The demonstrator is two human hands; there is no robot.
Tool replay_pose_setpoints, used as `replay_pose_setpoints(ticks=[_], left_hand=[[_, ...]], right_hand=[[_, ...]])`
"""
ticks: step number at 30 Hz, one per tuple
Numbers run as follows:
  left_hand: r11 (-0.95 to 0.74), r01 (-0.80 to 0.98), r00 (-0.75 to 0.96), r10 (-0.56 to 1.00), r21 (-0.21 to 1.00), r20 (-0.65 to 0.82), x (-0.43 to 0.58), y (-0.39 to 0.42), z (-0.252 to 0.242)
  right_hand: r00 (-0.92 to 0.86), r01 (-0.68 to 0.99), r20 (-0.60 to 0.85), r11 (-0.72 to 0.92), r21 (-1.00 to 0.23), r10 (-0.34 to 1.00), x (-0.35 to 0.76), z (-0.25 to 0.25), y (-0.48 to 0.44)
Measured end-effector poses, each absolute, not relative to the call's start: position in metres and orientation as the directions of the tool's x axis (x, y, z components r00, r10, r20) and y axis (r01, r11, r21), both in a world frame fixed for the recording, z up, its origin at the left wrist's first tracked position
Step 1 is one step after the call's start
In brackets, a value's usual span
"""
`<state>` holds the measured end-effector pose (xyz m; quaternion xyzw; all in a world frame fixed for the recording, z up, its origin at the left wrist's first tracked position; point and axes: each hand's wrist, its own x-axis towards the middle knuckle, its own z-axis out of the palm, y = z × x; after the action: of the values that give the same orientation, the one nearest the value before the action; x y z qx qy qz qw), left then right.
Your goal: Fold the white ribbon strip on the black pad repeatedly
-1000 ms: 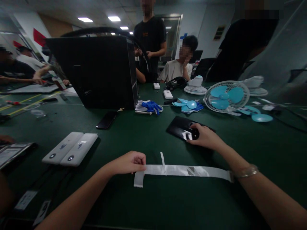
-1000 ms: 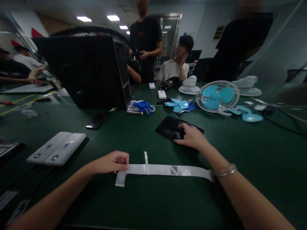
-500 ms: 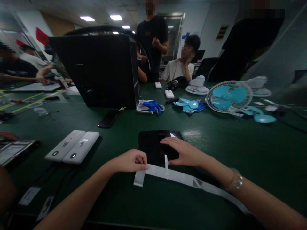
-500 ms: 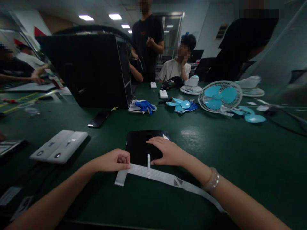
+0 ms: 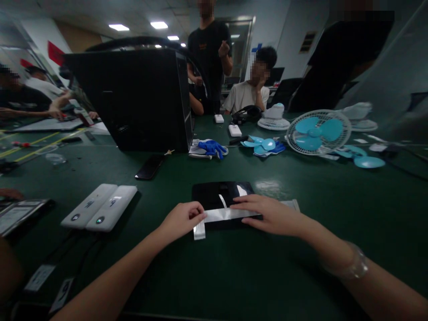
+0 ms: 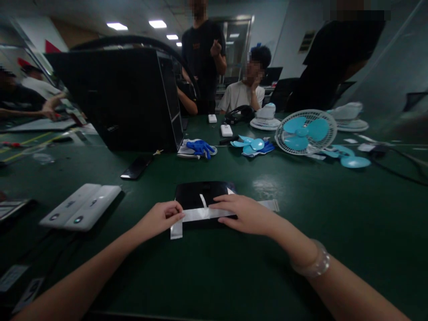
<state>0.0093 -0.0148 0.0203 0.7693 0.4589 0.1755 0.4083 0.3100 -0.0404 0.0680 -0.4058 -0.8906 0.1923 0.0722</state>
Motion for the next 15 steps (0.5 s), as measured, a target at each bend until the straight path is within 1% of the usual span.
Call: replay_pose_setpoints(ticks=[3,6,10,15], left_hand=[[-0.316,0.665,0.491,0.868,0.677,-0.078,0.013,-0.019,0.024],[-0.346,0.72,0.476,0.877,0.601,-0.066,0.013,-0.02,0.024],[-0.346,0.743,0.468,0.881,0.573,-0.075,0.012,-0.018,0.022],[-0.351,0.763,0.456,0.887,0.543,-0.067,0.012,-0.018,0.023]], right_hand=[[-0.701,0.684,0.017,0.679,-0.268,0.713,0.293,0.056,-0.044],[-0.713,0.683,0.06,0.712,-0.163,0.698,0.287,0.048,-0.044],[-0.732,0.664,0.108,0.74,-0.107,0.673,0.286,0.044,-0.043],[-0.746,0.656,0.121,0.754,-0.036,0.655,0.284,0.046,-0.044]])
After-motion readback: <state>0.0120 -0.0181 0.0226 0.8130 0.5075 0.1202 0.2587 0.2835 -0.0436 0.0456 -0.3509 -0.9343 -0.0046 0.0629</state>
